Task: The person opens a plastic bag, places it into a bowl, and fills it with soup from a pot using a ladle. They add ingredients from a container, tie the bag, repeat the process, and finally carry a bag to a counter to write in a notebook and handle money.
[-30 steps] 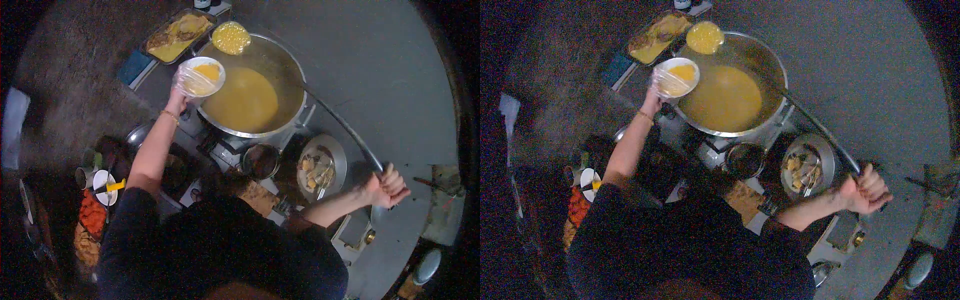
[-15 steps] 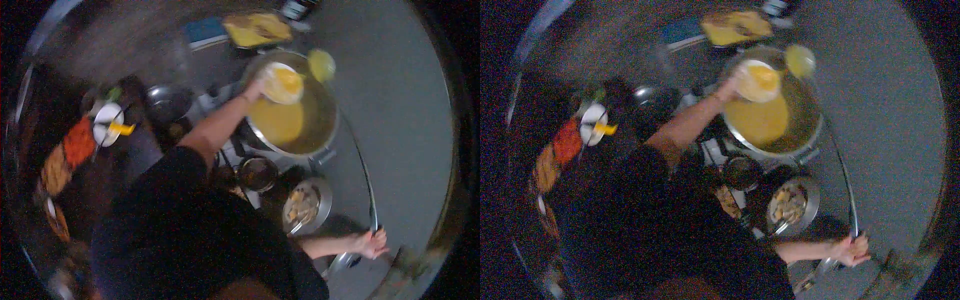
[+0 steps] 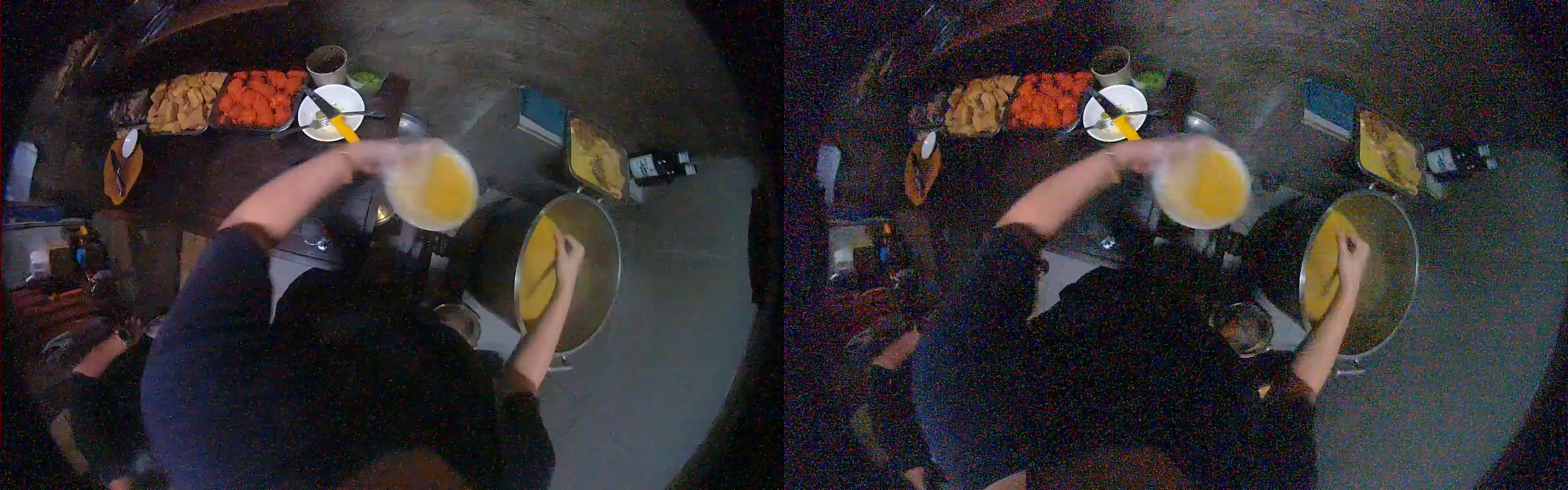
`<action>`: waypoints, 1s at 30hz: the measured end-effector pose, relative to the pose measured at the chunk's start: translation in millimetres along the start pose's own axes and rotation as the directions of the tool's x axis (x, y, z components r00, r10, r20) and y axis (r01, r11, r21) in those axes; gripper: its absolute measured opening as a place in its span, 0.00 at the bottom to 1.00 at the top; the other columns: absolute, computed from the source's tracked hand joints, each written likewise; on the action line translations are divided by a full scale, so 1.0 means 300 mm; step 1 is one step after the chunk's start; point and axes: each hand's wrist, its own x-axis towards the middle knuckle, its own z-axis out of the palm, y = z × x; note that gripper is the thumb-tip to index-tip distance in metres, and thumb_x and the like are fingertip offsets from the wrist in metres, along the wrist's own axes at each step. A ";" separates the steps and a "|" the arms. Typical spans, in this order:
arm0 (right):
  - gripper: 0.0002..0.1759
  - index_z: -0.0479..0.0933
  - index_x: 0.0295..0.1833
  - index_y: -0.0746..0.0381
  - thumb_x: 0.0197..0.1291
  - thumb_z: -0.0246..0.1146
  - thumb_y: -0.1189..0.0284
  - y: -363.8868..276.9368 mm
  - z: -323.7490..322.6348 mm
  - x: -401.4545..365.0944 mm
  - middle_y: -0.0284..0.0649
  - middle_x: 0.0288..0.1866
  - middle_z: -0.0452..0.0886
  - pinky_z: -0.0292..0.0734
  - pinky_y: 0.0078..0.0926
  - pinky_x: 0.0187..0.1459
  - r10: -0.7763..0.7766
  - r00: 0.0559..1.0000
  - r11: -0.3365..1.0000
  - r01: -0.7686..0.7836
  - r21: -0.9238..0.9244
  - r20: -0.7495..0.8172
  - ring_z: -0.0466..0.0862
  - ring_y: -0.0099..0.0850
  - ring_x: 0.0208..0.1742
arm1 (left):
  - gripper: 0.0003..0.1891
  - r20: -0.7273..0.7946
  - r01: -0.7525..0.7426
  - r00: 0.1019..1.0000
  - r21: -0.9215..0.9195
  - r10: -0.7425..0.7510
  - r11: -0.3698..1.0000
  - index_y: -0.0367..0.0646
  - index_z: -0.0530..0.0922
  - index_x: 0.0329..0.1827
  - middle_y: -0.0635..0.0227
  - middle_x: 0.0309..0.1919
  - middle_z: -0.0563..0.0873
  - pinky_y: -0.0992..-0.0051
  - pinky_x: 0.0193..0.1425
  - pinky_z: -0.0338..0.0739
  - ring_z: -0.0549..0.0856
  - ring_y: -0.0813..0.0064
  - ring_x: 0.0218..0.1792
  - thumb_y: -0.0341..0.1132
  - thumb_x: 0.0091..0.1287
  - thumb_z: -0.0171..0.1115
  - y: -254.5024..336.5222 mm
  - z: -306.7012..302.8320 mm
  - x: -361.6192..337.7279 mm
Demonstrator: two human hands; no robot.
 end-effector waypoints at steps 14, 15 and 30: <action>0.16 0.72 0.49 0.64 0.63 0.43 0.69 -1.093 1.128 -0.031 0.41 0.47 0.72 0.66 0.22 0.48 -0.711 0.510 0.690 0.369 0.623 0.485 0.72 0.31 0.47 | 0.25 -0.211 0.296 0.933 -0.008 -0.291 0.955 0.43 0.63 0.59 0.66 0.51 0.74 0.74 0.53 0.71 0.75 0.78 0.49 0.49 0.66 0.44 -0.039 -0.376 -0.787; 0.18 0.71 0.50 0.63 0.63 0.42 0.65 -1.154 1.223 -0.056 0.40 0.45 0.72 0.64 0.23 0.50 -0.738 0.420 0.668 0.343 0.660 0.528 0.71 0.29 0.47 | 0.24 -0.199 0.242 0.951 0.000 -0.237 0.970 0.43 0.65 0.58 0.68 0.50 0.75 0.77 0.51 0.72 0.75 0.81 0.47 0.49 0.65 0.46 -0.102 -0.428 -0.801; 0.11 0.71 0.37 0.65 0.59 0.54 0.67 -0.950 1.559 -0.167 0.32 0.26 0.69 0.65 0.21 0.37 -0.530 0.328 0.846 0.271 0.459 0.782 0.69 0.23 0.32 | 0.34 -0.552 0.161 0.722 -0.453 -0.417 0.877 0.41 0.76 0.45 0.70 0.34 0.82 0.80 0.35 0.75 0.80 0.80 0.32 0.66 0.57 0.44 -0.564 -0.504 -0.958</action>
